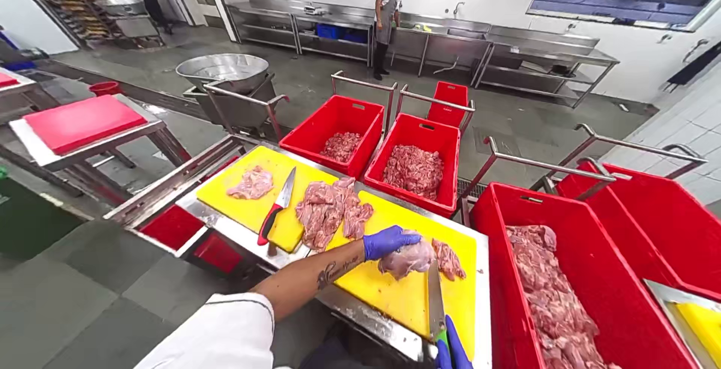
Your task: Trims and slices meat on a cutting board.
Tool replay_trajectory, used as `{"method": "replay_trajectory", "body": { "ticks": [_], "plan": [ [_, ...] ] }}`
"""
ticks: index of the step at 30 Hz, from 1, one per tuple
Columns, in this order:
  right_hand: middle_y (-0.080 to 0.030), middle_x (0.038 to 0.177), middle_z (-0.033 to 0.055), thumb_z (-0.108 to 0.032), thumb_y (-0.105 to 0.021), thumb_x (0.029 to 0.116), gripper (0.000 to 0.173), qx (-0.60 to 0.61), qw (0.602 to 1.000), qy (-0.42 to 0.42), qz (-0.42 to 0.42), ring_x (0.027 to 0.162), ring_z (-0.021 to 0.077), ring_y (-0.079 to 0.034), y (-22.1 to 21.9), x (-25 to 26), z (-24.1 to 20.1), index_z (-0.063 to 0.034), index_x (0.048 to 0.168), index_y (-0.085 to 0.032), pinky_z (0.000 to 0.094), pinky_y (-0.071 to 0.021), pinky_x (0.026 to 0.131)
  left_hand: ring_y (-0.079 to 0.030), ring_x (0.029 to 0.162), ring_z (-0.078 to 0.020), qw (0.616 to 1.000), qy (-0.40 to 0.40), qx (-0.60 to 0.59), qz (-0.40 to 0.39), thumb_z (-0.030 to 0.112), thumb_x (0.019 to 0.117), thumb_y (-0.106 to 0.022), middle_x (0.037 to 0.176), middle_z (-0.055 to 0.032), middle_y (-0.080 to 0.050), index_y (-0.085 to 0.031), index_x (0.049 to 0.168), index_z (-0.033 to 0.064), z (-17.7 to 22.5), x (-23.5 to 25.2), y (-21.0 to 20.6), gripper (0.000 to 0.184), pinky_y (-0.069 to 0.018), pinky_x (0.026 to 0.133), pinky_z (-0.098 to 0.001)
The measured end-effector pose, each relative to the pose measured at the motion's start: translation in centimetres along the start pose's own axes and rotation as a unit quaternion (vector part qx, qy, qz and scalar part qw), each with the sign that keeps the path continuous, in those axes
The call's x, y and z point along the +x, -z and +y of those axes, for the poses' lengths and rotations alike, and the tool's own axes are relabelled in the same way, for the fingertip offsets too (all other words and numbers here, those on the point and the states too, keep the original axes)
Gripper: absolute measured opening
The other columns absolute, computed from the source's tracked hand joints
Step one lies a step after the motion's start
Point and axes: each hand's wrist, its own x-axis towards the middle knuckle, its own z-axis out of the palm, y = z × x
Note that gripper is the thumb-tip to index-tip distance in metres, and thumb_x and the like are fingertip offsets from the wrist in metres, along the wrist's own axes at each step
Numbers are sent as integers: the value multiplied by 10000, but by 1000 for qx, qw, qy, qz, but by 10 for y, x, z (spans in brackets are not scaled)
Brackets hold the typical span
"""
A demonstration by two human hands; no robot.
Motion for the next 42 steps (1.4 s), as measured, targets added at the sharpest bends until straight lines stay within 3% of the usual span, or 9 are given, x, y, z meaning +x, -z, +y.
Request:
{"method": "replay_trajectory", "body": {
  "ticks": [3,8,11,14,28,32,35,39,42],
  "plan": [
    [-701,877,95,-285,-499,1054,553,-1,1000,0,2,640,178,-627,0,0,-4,-149,1583,-412,427,-564,632,-717,924,-239,999,-2,-45,-7,582,1048,-444,1012,-149,-728,-694,1113,26,8,-3,-3,613,-585,866,-484],
    [-697,881,108,-285,-513,1049,564,-5,1000,-21,2,607,192,-618,3,-4,-6,-182,1593,-401,440,-553,581,-700,947,-240,1000,-17,-19,-16,592,1070,-351,1021,-163,-709,-680,1109,2,12,1,-3,677,-569,892,-491],
    [-693,862,93,-282,-509,1052,557,-1,1000,-20,9,599,174,-606,2,-3,-5,-169,1588,-408,418,-547,586,-674,872,-335,968,-31,244,40,476,1118,-301,898,-222,-673,-667,960,-62,-23,29,6,669,-540,822,-552],
    [-683,850,77,-294,-503,1054,559,-3,1000,-26,4,565,168,-587,3,-5,-6,-186,1593,-401,410,-541,551,-705,1061,-362,888,50,443,113,549,1054,-400,1060,-169,-734,-707,1127,82,-60,44,11,563,-555,890,-614],
    [-667,841,90,-258,-515,1053,564,13,999,-33,-1,550,173,-564,-5,-17,-6,-157,1594,-393,409,-525,552,-702,1015,-296,912,52,374,161,622,930,-622,1027,-109,-733,-728,1095,142,-69,63,33,518,-566,874,-584],
    [-678,812,66,-271,-526,1049,559,5,999,-40,8,547,163,-568,-4,-13,-2,-202,1591,-407,401,-523,543,-703,1063,-288,916,41,335,219,505,971,-618,1102,-95,-736,-705,1205,155,-69,62,34,430,-562,923,-577],
    [-692,812,77,-322,-517,1059,544,-24,999,-39,24,559,184,-608,2,-13,-14,-277,1590,-408,443,-554,544,-639,1236,-238,899,-24,321,298,347,991,-611,1316,-70,-682,-653,1353,166,-69,43,36,407,-506,1084,-486],
    [-696,885,88,-271,-434,1088,549,-26,999,-44,-2,604,173,-673,12,-7,-47,-245,1624,-322,408,-618,572,-664,1172,-205,870,-179,361,284,289,990,-631,1186,-62,-730,-744,1146,105,-86,8,13,267,-521,1061,-411],
    [-684,903,85,-275,-398,1089,543,-49,996,1,-74,600,172,-635,-8,13,-58,-239,1626,-323,403,-586,563,-664,1171,-204,869,-219,387,218,244,996,-604,1168,-59,-734,-753,1126,108,-117,-15,-1,240,-528,1054,-411]
  ]
}}
